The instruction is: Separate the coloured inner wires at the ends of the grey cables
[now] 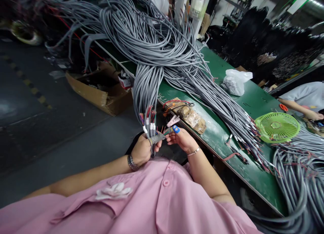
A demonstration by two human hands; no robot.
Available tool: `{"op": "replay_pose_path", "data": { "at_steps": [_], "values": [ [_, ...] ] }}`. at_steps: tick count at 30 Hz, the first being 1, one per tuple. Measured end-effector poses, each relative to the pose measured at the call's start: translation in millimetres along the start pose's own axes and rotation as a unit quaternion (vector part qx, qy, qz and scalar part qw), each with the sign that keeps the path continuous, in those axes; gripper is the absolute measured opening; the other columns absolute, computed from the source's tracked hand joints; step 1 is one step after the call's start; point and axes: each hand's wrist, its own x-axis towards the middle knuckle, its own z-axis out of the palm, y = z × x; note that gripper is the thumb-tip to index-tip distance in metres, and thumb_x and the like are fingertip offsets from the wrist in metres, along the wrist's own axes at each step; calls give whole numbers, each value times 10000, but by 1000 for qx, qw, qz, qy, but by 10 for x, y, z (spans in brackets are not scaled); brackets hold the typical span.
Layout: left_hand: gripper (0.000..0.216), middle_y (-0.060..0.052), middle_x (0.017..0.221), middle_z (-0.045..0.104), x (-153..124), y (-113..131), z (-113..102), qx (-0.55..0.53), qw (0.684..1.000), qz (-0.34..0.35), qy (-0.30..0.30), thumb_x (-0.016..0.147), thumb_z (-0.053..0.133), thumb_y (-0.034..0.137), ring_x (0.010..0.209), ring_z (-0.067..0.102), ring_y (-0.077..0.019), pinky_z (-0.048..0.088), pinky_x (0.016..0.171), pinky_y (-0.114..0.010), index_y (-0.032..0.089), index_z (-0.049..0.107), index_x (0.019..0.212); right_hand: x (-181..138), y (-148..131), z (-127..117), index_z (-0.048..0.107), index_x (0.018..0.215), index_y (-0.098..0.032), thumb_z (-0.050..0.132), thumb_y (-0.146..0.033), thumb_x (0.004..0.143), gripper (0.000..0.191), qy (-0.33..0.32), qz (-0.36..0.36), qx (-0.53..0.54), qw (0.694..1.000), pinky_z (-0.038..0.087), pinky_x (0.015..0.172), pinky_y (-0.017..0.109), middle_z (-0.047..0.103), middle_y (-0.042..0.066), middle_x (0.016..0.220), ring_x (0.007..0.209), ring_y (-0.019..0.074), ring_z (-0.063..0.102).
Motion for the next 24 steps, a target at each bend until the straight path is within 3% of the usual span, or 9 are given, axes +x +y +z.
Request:
{"op": "replay_pose_path", "data": {
  "at_steps": [7,13,19,24],
  "values": [
    [195,0,502,590,-38,-50,-88,64,997,-19,-29,681,743,306,367,465,-94,334,353,-204,149,639,733,-68,-186,33,646,738,-141,763,-519,649,405,-14,-30,-178,983,470,563,203,626,-8,641,563,84,562],
    [195,-1,484,581,-35,-56,-102,104,993,-27,-47,680,731,312,359,465,-92,345,358,-202,149,627,658,-16,-144,119,632,693,-141,725,-486,704,358,-23,-90,-212,973,419,552,215,580,-26,593,543,83,492],
    [220,-14,490,602,-31,-46,-124,182,976,-64,-104,699,707,288,370,493,-91,362,380,-195,134,600,584,-4,31,242,603,741,-144,682,-470,763,337,3,-128,-237,963,421,583,219,592,-24,651,578,90,495],
    [217,2,486,589,-6,-46,-115,122,990,-56,-53,692,727,316,360,475,-92,357,356,-198,137,611,652,-77,42,230,649,838,-152,675,-472,772,328,30,-152,-176,972,450,676,241,638,3,761,678,112,546]
  ]
}}
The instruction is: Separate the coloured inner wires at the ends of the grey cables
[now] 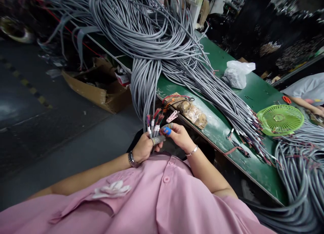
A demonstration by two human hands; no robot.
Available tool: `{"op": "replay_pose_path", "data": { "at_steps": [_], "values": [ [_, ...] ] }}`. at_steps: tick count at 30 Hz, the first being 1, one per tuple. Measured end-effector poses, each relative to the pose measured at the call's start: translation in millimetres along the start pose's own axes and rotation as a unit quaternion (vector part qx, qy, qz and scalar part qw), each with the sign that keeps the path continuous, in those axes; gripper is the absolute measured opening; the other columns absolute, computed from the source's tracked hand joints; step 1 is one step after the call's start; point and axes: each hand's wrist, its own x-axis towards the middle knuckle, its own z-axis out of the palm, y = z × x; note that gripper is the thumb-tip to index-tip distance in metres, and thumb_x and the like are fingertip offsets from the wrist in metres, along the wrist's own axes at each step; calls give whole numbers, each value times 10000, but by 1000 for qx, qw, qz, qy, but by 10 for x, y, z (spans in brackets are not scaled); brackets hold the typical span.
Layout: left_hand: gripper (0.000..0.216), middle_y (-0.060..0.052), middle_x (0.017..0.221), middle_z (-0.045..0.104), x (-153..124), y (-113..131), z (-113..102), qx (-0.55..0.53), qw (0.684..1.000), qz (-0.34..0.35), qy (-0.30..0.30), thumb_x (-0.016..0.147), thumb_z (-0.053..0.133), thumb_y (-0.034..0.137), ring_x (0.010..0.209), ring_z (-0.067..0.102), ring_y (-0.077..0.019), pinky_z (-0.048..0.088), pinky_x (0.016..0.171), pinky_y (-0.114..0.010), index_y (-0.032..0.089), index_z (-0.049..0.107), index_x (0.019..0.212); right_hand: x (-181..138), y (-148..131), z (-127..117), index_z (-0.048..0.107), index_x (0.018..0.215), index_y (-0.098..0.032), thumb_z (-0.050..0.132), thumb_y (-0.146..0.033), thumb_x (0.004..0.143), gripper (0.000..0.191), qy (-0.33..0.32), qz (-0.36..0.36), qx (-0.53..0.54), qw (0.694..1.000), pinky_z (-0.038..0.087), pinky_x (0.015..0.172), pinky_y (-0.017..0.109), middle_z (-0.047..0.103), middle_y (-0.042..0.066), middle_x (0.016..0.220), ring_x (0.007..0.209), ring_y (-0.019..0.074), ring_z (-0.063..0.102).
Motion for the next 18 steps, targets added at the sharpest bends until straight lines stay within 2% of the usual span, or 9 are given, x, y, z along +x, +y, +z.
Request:
{"op": "replay_pose_path", "data": {
  "at_steps": [4,10,14,18],
  "values": [
    [209,4,518,603,31,-23,-1,-70,997,25,35,710,721,322,379,486,-93,359,361,-197,144,610,709,-56,63,-28,648,913,-168,761,-419,698,349,6,33,72,997,442,632,233,641,8,812,684,112,551],
    [177,-4,532,601,33,-55,-10,-76,996,37,20,711,712,289,393,489,-93,341,361,-195,138,619,709,-48,181,98,646,800,-162,747,-377,717,251,69,7,98,993,423,607,229,608,-13,710,624,97,512],
    [187,-10,527,598,24,-53,-23,-68,997,33,6,723,706,297,385,478,-89,336,359,-197,133,620,696,-14,124,120,655,772,-156,760,-379,697,257,54,17,106,993,424,612,234,609,-11,681,616,100,514],
    [180,4,531,596,33,-38,-27,-113,992,44,24,741,696,308,400,481,-92,352,368,-199,150,610,751,1,99,118,662,778,-165,762,-364,693,239,57,22,121,991,428,615,234,618,-11,702,617,97,519]
  ]
}}
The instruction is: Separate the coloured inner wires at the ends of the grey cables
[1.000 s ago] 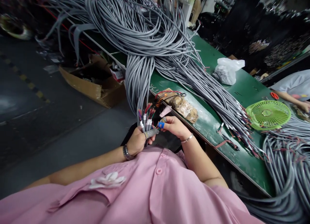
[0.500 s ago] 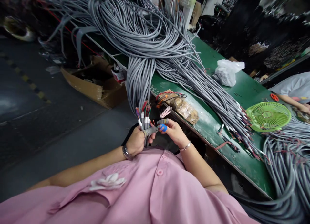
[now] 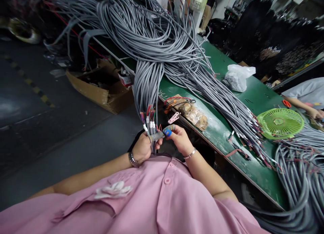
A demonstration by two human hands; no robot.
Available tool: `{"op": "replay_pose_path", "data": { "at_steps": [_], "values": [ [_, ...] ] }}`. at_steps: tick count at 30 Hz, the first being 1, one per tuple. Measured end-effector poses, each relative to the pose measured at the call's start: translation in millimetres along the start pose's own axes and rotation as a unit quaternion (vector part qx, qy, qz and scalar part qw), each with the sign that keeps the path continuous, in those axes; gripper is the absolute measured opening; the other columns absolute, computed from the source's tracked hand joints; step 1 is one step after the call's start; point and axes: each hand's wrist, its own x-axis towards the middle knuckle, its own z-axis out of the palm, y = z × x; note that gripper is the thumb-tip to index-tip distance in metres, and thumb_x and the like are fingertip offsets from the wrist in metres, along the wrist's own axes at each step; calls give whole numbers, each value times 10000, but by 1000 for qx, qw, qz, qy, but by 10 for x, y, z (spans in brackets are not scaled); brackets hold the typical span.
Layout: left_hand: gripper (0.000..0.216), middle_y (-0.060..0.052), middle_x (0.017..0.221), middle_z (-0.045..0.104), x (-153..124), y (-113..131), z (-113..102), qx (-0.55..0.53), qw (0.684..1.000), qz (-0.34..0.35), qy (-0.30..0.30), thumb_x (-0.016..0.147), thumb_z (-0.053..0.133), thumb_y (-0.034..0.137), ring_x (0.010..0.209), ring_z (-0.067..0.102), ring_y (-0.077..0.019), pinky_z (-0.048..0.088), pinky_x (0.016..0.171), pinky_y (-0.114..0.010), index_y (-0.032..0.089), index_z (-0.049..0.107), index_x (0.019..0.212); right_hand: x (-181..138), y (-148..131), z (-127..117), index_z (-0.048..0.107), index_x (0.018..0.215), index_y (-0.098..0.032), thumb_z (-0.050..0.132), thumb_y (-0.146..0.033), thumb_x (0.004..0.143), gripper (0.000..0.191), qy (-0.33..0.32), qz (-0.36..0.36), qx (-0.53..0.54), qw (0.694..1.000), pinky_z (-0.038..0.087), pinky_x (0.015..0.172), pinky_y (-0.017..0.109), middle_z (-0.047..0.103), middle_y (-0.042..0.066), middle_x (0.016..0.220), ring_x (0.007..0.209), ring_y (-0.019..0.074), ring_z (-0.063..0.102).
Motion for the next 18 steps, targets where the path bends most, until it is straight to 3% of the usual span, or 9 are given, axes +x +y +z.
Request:
{"op": "replay_pose_path", "data": {
  "at_steps": [5,12,18],
  "values": [
    [179,9,532,598,21,15,4,-44,999,-5,5,749,682,310,398,478,-96,353,363,-203,156,608,803,8,68,6,660,764,-172,780,-325,659,221,27,41,55,997,435,589,240,598,-20,681,578,88,496],
    [175,-2,532,596,34,6,-36,-50,999,-18,-10,742,684,300,398,479,-91,357,372,-206,140,617,753,51,91,2,654,732,-164,792,-294,635,213,13,89,122,988,429,570,231,574,-30,622,553,82,483],
    [256,-4,492,570,48,3,-34,-39,998,-29,-36,748,662,385,376,450,-91,332,350,-210,134,630,714,90,96,39,653,723,-162,781,-293,633,204,40,50,97,993,403,574,232,591,-24,634,551,82,480]
  ]
}}
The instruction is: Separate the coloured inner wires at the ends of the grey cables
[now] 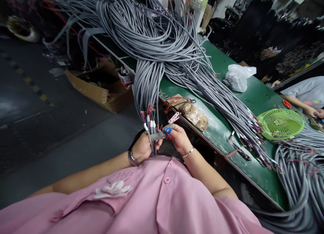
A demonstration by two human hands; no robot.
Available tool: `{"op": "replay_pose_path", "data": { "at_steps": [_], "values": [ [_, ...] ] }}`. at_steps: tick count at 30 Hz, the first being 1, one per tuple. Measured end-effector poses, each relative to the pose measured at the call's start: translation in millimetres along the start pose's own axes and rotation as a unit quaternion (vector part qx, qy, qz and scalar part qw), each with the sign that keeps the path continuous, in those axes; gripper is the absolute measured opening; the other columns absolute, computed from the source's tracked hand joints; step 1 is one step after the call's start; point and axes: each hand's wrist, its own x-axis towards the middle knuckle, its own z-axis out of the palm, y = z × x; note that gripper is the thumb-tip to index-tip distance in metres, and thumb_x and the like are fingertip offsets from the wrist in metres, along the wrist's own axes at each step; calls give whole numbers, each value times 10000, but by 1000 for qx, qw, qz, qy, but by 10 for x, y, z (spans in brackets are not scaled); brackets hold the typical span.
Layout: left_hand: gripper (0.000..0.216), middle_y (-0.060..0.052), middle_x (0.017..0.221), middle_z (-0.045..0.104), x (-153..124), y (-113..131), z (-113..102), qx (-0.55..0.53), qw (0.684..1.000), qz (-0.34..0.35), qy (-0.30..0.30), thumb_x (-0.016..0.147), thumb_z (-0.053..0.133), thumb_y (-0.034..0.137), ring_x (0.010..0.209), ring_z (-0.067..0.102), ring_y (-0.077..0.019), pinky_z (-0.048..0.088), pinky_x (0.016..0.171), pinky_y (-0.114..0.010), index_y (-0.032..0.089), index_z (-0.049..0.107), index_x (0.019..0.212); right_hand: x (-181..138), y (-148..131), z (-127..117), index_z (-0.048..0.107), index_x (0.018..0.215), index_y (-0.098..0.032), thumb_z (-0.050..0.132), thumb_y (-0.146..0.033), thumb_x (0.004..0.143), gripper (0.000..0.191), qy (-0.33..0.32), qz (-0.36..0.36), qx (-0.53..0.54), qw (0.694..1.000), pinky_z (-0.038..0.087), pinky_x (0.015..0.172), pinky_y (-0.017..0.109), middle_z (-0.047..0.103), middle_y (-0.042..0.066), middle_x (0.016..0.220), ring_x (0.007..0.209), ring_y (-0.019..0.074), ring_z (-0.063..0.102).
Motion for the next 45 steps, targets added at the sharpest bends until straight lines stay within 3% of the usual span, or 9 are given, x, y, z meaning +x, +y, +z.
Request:
{"op": "replay_pose_path", "data": {
  "at_steps": [9,16,23,28,31,34,36,41,45],
  "values": [
    [215,21,491,568,-18,43,88,1,999,10,36,700,712,337,385,444,-87,335,354,-195,156,611,757,-6,-14,-64,618,732,-171,785,-352,660,256,32,-7,0,999,407,547,227,554,-36,618,530,77,467],
    [240,31,492,570,-37,86,162,-2,997,32,65,679,737,320,389,450,-91,340,344,-194,166,595,797,-69,-26,-116,638,808,-159,672,-575,734,424,23,16,18,999,463,568,236,609,14,729,589,91,520],
    [229,13,505,586,-49,114,187,-15,999,34,39,704,703,341,395,458,-99,342,350,-206,162,598,800,42,-82,-196,641,831,-153,566,-632,793,486,44,40,79,995,483,564,232,615,20,736,568,88,517],
    [249,23,482,567,-8,228,320,-45,998,26,27,662,715,341,382,451,-98,310,344,-208,166,593,789,177,-207,-176,620,862,-170,672,-595,730,447,-19,19,51,998,457,535,215,614,7,777,560,76,487],
    [254,31,482,559,23,276,404,-61,997,26,33,621,736,310,374,443,-89,293,338,-201,167,584,765,201,-186,-122,577,756,-176,725,-538,705,395,41,-47,15,998,370,473,198,542,-36,630,478,58,390],
    [263,33,489,565,52,263,420,-56,997,29,42,605,746,300,377,447,-85,294,337,-195,167,586,765,222,-116,-112,563,712,-181,619,-610,766,436,131,-129,-43,982,322,460,215,505,-37,556,457,69,360],
    [252,28,489,571,73,223,395,-44,998,30,42,620,741,304,384,456,-88,305,342,-194,167,591,768,245,-90,-126,571,717,-182,551,-663,783,486,148,-145,-53,977,342,477,223,533,-17,586,480,79,389],
    [214,20,501,583,106,121,328,-20,998,36,41,668,722,305,394,463,-88,329,354,-197,161,602,772,301,-141,-123,612,812,-190,589,-696,736,512,42,-31,70,996,437,558,230,568,2,693,576,100,476],
    [220,29,500,578,95,106,332,-9,998,40,49,669,724,312,385,448,-82,323,352,-195,165,601,777,325,-177,-60,618,790,-193,643,-652,727,463,72,-29,115,990,438,574,222,538,-11,658,577,99,463]
  ]
}}
